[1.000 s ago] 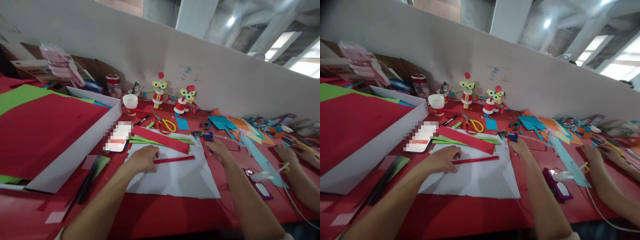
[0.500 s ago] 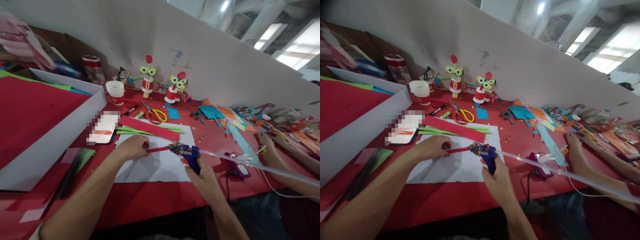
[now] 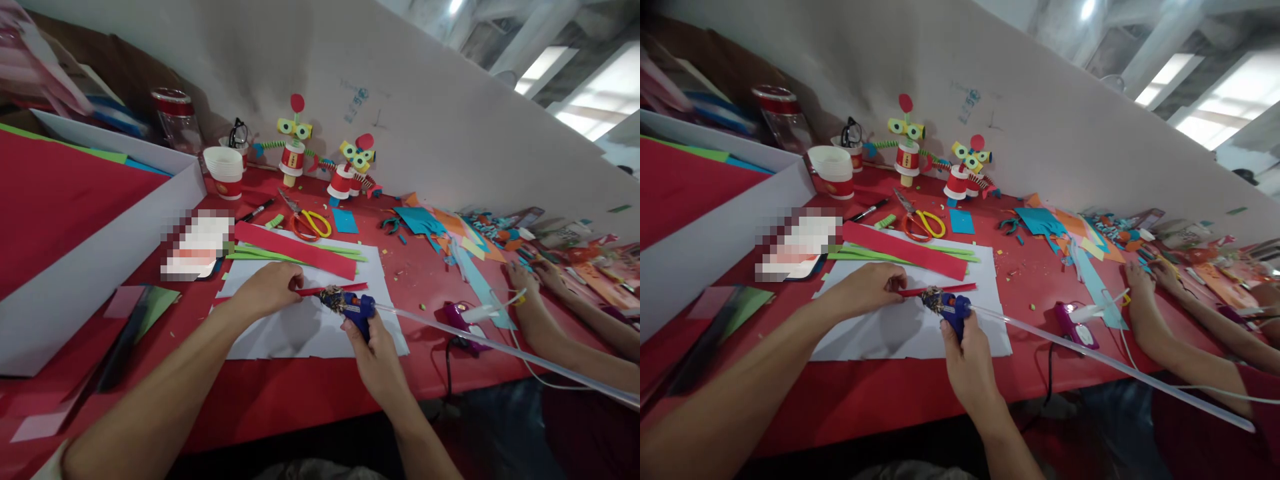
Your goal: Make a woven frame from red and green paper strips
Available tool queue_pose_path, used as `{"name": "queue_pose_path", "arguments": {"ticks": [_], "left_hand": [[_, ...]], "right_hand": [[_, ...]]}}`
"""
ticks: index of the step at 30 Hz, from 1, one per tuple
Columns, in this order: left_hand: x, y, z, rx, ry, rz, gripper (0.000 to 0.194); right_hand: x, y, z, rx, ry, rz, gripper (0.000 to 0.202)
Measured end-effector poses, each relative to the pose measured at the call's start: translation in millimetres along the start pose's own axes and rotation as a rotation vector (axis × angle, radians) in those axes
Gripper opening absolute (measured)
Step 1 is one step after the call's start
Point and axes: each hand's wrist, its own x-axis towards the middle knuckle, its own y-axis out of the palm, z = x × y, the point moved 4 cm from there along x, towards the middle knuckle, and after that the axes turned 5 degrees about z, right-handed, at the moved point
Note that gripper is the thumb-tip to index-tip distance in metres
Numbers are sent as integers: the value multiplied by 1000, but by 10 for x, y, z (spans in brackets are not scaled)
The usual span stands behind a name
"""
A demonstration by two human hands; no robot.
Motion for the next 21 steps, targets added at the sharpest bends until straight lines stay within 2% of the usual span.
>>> {"name": "queue_pose_path", "arguments": {"ticks": [8,21], "left_hand": [[18,56,8,40,-4,4,10],[0,49,-19,31,-12,28,7]], "right_hand": [[60,45,20,-21,25,34,32],[140,-173,-62,-189,79,-3,35]]}}
